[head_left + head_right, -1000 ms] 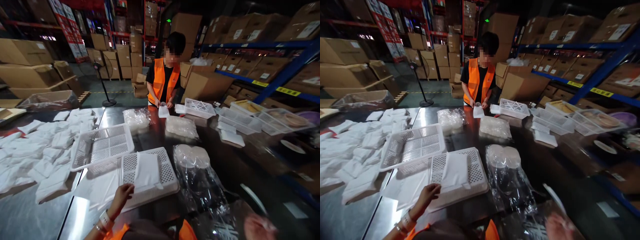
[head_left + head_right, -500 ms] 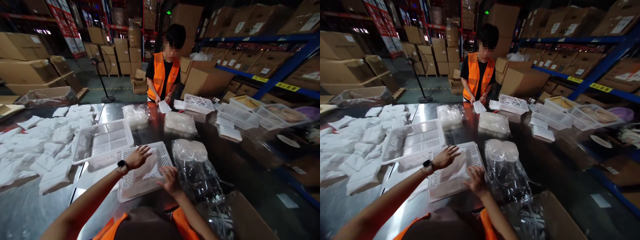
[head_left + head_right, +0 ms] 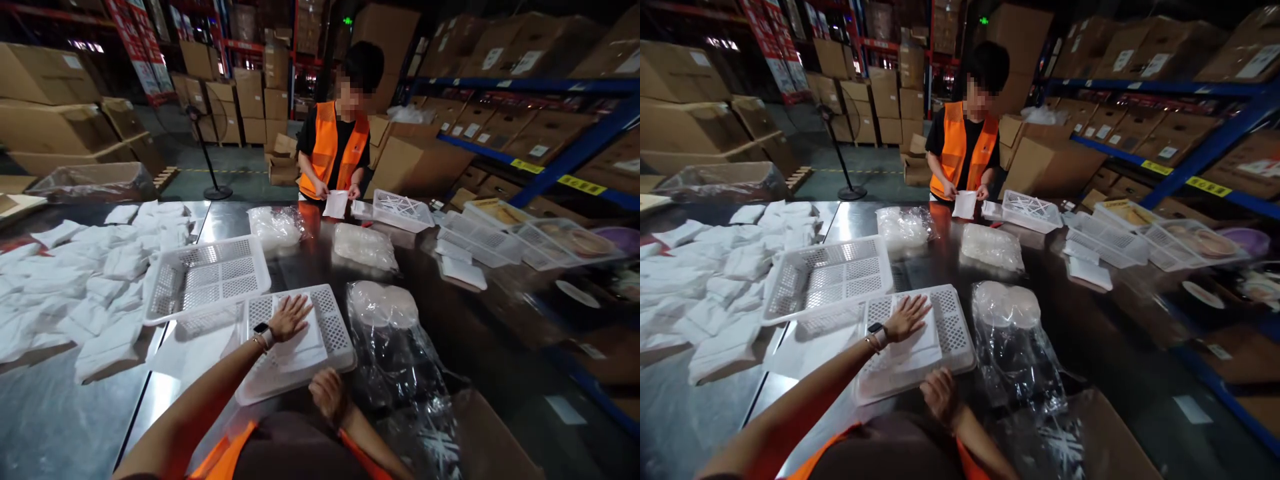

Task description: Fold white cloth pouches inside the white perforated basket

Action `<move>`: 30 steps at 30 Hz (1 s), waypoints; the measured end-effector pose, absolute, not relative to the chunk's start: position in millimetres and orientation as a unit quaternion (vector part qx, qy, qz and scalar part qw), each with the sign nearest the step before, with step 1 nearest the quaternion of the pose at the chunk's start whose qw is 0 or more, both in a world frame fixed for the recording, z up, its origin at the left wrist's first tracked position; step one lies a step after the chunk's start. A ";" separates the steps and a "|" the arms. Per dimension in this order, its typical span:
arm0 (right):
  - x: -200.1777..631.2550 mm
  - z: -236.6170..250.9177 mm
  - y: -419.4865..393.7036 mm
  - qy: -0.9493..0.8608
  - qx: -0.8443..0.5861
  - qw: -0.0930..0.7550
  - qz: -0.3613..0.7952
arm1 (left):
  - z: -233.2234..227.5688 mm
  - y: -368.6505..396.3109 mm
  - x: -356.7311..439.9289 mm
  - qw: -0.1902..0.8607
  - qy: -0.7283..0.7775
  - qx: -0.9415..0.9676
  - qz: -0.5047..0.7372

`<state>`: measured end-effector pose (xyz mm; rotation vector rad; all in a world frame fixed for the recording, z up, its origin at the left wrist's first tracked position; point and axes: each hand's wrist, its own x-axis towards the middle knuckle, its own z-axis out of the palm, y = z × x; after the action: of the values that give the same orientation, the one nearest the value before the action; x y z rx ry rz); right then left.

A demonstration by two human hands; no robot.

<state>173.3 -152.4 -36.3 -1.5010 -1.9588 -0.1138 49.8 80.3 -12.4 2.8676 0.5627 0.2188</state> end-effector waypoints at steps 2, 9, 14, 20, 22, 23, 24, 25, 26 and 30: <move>199.8 -36.8 -145.6 -0.732 -0.573 0.361 -0.070 | -2.0 81.8 38.4 0.125 0.183 0.972 0.073; 278.8 -15.8 -71.5 -0.848 -0.489 0.204 -0.019 | 12.1 70.6 -20.2 0.099 0.048 0.993 0.030; 272.5 -12.3 -43.6 -0.911 -0.391 0.128 0.026 | -14.3 51.9 -18.5 0.060 0.042 0.994 0.077; 258.6 -13.1 -44.9 -0.841 -0.430 0.277 0.177 | -23.0 46.1 -38.2 0.211 0.165 0.954 0.131; 249.0 -14.2 -44.9 -0.735 -0.511 0.380 0.233 | -20.7 40.9 -43.4 0.294 0.229 0.909 0.184; 243.7 -15.0 -44.3 -0.678 -0.551 0.422 0.244 | -19.7 37.7 -42.7 0.330 0.273 0.877 0.216; 238.6 -16.0 -43.4 -0.628 -0.584 0.452 0.245 | -18.9 34.4 -39.7 0.358 0.317 0.844 0.245; 234.0 -17.0 -42.1 -0.587 -0.612 0.474 0.237 | -18.5 31.3 -34.5 0.374 0.358 0.812 0.270; 230.0 -18.1 -40.5 -0.555 -0.634 0.490 0.224 | -18.2 28.5 -27.7 0.381 0.395 0.785 0.289; 220.2 -20.5 -32.9 -0.447 -0.698 0.534 0.167 | -17.3 20.3 1.8 0.371 0.462 0.737 0.326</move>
<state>220.2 -32.9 -20.5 -1.6636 -1.0660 0.3977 1.8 20.3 -17.3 1.8894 1.1857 0.8363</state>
